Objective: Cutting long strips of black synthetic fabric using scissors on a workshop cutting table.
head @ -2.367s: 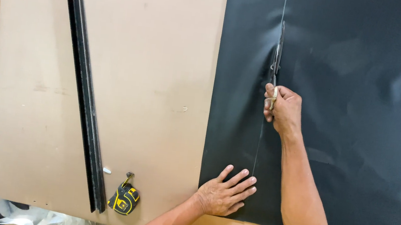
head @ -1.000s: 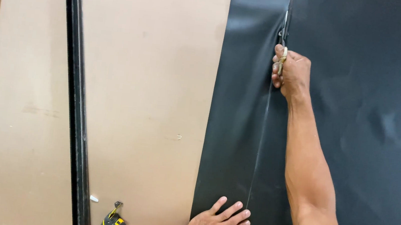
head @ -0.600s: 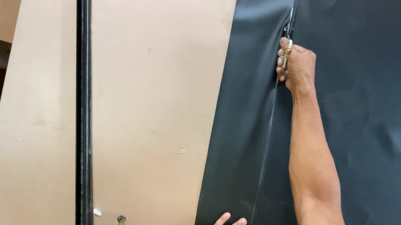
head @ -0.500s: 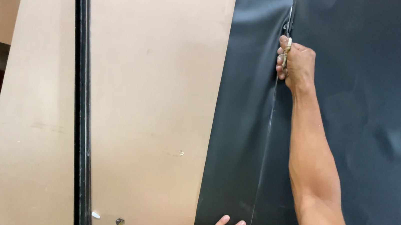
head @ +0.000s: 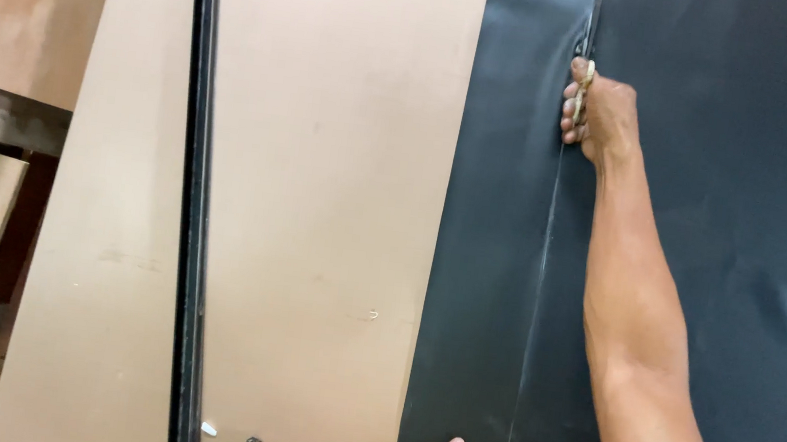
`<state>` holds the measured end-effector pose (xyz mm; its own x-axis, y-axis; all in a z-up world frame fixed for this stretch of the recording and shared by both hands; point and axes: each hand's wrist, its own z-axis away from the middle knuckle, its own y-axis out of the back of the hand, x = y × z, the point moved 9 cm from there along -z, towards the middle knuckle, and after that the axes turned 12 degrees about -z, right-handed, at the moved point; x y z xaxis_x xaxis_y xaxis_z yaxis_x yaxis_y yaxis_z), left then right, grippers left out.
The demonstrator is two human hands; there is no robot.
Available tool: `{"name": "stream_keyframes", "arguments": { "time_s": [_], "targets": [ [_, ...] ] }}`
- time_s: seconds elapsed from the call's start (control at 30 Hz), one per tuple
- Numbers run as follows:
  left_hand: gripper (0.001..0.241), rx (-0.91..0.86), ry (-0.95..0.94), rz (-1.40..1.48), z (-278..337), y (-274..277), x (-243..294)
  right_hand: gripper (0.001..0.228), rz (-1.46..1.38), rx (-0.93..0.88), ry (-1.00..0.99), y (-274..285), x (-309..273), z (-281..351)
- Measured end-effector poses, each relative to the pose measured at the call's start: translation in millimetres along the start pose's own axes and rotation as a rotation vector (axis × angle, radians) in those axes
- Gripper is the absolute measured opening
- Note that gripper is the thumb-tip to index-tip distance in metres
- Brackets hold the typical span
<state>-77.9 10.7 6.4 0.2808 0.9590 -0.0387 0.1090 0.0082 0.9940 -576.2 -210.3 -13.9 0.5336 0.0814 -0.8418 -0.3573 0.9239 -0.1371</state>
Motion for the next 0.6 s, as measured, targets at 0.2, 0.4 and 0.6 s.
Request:
{"name": "stream_keyframes", "arguments": {
  "time_s": [0.2, 0.4, 0.6],
  "targets": [
    [0.042, 0.215, 0.030, 0.007, 0.0, 0.7, -0.2, 0.006, 0.148, -0.215, 0.254, 11.9, 73.0, 177.6],
    [0.032, 0.206, 0.087, 0.305, -9.0, 17.9, 4.6, 0.032, 0.118, -0.405, -0.281, -71.2, 236.1, 352.1],
    [0.064, -0.050, 0.276, 0.260, 9.0, 14.4, 14.9, 0.022, 0.533, -0.605, -0.278, -153.5, 245.1, 422.5]
  ]
}}
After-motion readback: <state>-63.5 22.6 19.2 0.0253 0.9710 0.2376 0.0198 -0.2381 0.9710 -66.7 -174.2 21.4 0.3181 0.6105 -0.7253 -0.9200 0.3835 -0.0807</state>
